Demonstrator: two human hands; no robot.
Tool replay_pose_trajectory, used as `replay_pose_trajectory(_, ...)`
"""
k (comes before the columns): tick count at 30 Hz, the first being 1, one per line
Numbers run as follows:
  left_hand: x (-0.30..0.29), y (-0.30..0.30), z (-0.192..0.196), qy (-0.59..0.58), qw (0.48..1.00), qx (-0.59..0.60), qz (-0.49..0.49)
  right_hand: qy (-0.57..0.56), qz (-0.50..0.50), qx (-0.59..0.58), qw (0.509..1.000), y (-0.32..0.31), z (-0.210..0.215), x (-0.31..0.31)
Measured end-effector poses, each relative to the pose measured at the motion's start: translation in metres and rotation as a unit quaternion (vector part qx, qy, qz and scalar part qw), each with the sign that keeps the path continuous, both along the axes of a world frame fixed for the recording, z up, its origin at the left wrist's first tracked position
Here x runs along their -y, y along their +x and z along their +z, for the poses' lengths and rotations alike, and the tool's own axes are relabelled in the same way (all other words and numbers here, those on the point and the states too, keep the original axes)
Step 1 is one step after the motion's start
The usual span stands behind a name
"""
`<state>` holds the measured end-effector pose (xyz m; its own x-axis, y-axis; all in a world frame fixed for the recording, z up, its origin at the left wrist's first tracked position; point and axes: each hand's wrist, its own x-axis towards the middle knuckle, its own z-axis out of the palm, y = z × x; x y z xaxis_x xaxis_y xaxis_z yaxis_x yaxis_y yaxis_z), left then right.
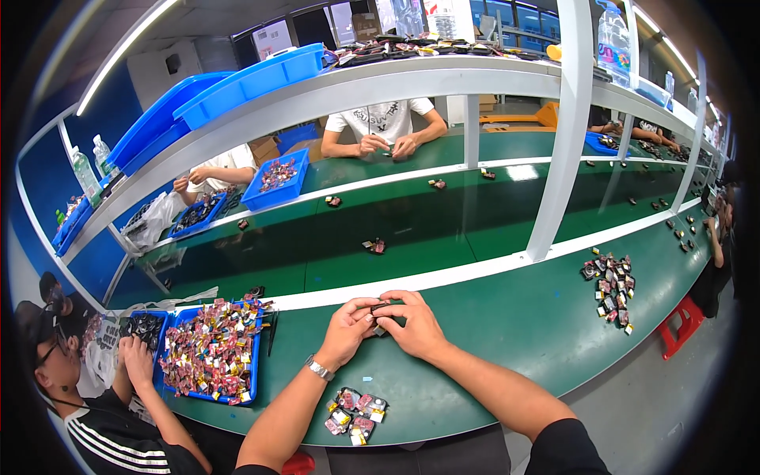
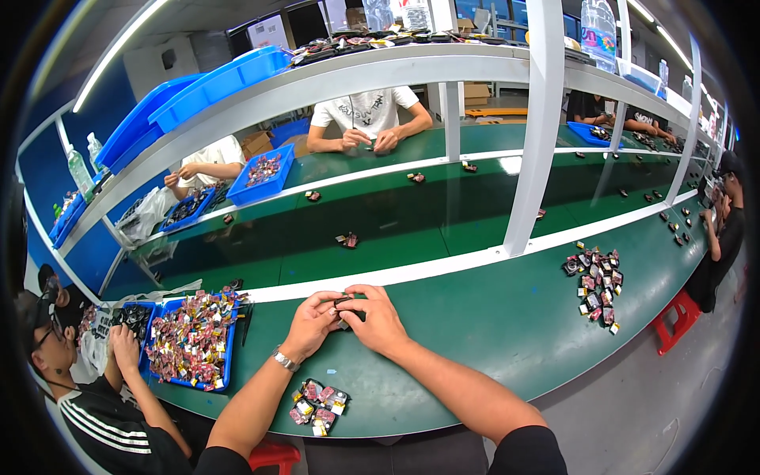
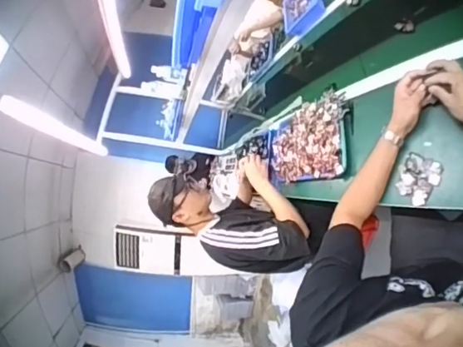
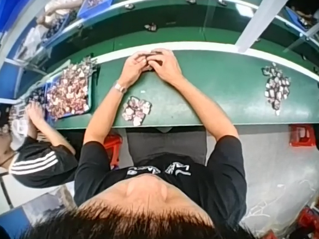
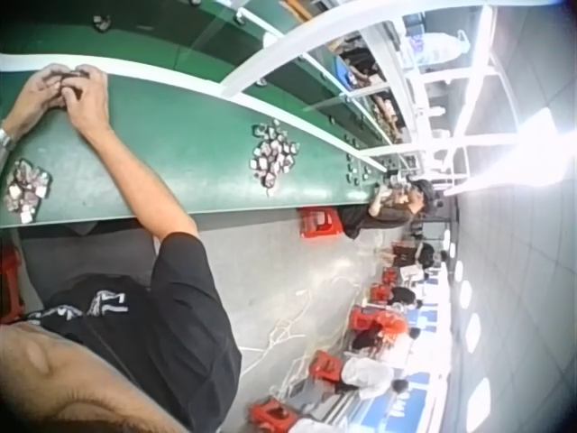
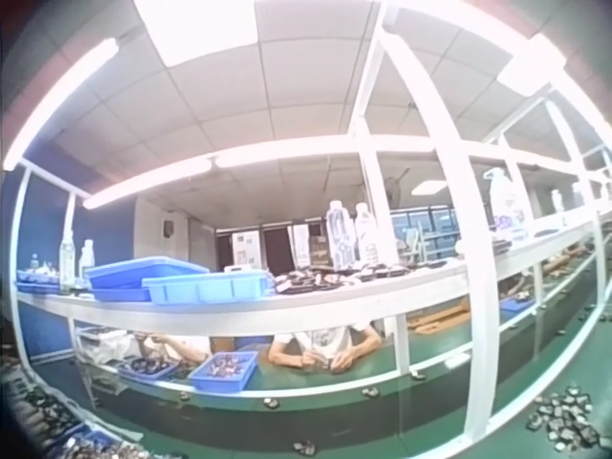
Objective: Sorting and arranging small magnetic or electronic components on an assembly line.
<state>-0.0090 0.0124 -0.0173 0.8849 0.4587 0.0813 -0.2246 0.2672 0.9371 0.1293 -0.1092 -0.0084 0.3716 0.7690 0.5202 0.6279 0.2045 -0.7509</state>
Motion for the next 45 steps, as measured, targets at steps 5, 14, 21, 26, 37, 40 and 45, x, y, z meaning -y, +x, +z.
replay_pose_trajectory(5,0.007,0.004,0.005,0.017,0.999,0.005,0.029,0.019,-0.024,0.036,0.999,-0.001,0.004,0.001)
replay_pose_trajectory(14,0.01,0.005,0.007,0.045,0.996,0.009,0.072,0.031,-0.004,0.08,0.996,-0.003,0.014,0.003)
replay_pose_trajectory(21,0.01,0.005,0.003,0.044,0.996,-0.026,0.07,0.072,-0.013,0.09,0.993,0.006,0.018,0.001)
replay_pose_trajectory(26,0.009,0.004,0.005,0.019,0.998,-0.024,0.059,0.096,-0.002,0.158,0.983,0.009,0.017,0.001)
replay_pose_trajectory(37,0.007,0.004,0.005,-0.002,0.998,-0.047,0.049,0.073,-0.01,0.163,0.984,0.013,0.018,-0.001)
replay_pose_trajectory(40,0.008,0.004,0.009,-0.048,0.998,-0.033,0.033,0.055,-0.008,0.155,0.986,0.015,0.018,0.0)
replay_pose_trajectory(45,0.011,0.007,0.009,0.009,0.997,-0.055,0.047,0.027,0.007,0.157,0.987,0.018,0.02,0.003)
